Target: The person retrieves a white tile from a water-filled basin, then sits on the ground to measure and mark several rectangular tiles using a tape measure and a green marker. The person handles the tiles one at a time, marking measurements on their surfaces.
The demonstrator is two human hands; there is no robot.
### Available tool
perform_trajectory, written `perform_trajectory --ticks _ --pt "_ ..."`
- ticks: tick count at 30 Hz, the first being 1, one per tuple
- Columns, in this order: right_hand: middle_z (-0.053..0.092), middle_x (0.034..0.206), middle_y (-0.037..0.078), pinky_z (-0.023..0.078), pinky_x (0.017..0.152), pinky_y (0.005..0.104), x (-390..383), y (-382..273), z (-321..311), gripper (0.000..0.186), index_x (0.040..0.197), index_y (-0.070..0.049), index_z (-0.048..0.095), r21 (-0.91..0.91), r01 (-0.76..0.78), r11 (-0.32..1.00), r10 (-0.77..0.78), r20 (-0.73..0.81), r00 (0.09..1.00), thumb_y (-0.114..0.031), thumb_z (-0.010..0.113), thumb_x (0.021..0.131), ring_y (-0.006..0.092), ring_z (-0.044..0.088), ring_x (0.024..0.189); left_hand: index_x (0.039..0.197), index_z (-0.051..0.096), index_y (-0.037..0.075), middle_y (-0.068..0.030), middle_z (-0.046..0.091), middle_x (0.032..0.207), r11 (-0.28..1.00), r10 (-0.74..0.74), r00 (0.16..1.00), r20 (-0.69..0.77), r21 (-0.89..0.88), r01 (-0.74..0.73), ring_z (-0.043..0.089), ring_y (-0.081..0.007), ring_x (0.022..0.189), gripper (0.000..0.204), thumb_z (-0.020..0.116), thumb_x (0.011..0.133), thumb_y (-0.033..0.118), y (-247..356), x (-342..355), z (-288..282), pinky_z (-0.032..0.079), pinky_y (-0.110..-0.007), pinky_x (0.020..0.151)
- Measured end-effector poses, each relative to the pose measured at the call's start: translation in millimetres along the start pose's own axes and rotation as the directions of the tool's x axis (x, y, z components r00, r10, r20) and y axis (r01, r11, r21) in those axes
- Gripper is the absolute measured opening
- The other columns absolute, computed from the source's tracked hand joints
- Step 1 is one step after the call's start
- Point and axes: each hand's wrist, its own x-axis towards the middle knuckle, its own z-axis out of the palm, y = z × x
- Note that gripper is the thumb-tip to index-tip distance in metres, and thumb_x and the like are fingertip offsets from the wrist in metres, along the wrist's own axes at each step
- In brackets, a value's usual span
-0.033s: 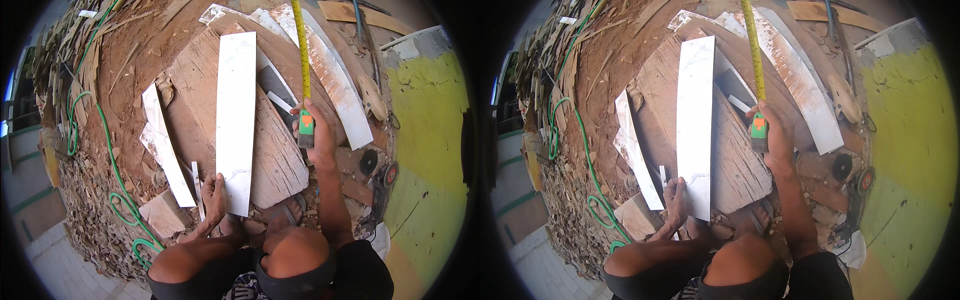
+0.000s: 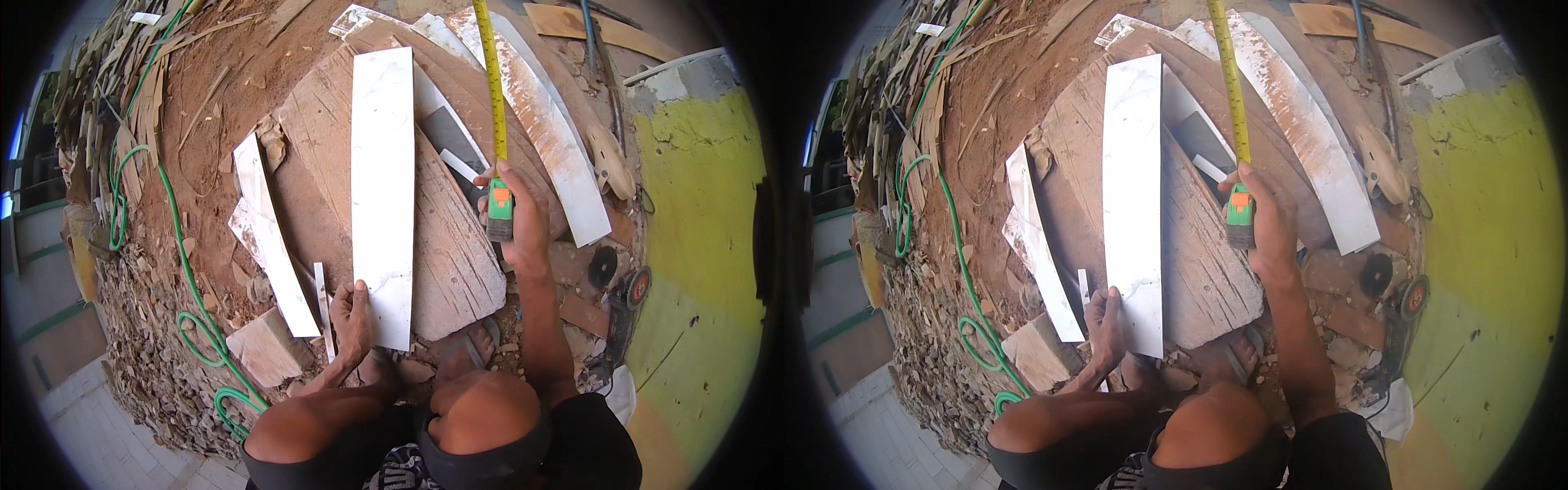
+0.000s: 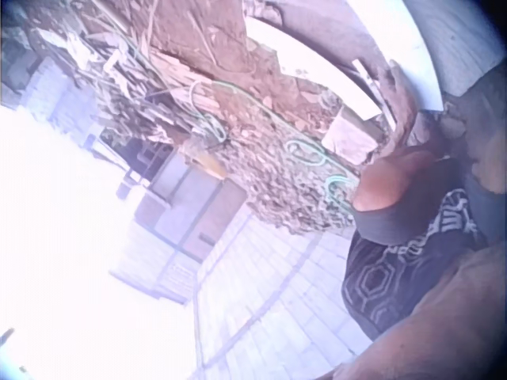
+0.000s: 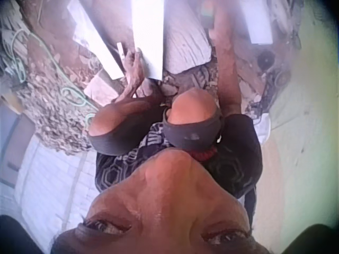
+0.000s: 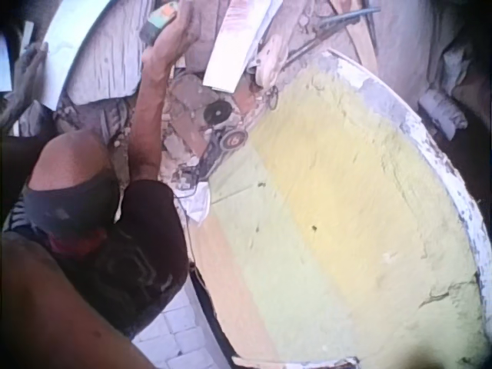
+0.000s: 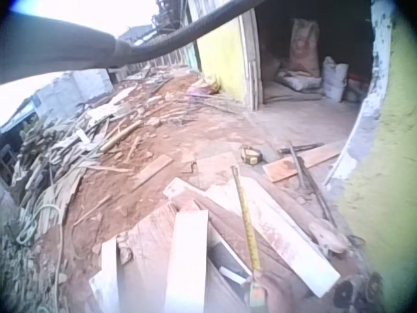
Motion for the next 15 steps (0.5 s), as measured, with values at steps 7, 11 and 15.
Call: perform_trajectory --ticks 7,11,15 --pt "0.069 0.089 0.011 0.054 0.061 0.0261 5 13 37 0.029 0.098 0.0 0.069 -0.168 0.052 0.984 -0.048 0.026 0.999 -0.028 0.063 0.098 0.016 0.066 0.064 0.093 0.06 0.004 0.0087 0.045 0.066 0.996 -0.048 0.992 -0.119 -0.083 0.038 0.033 -0.0007 0.057 0.026 0.056 0.105 0.026 23 23 30 0.026 -0.022 0.05" --pt "0.068 0.088 0.01 0.053 0.061 0.0263 3 24 56 0.028 0.097 0.001 0.07 -0.2 0.053 0.978 -0.048 0.03 0.998 -0.025 0.062 0.099 0.0151 0.065 0.064 0.1 0.06 0.002 0.005 0.052 0.077 0.992 -0.027 0.997 -0.078 -0.122 0.017 0.041 -0.0026 0.067 0.024 0.055 0.105 0.025 23 13 44 0.034 -0.022 0.058" --pt "0.071 0.096 0.013 0.057 0.072 0.029 6 30 47 0.029 0.103 0.003 0.068 -0.427 0.119 0.896 -0.096 0.074 0.993 -0.025 0.062 0.099 0.0184 0.07 0.076 0.106 0.059 0.001 -0.0008 0.058 0.081 0.995 0.0 0.992 0.126 -0.095 0.012 0.049 -0.0078 0.071 0.021 0.056 0.104 0.022 37 5 57 0.041 -0.026 0.065"
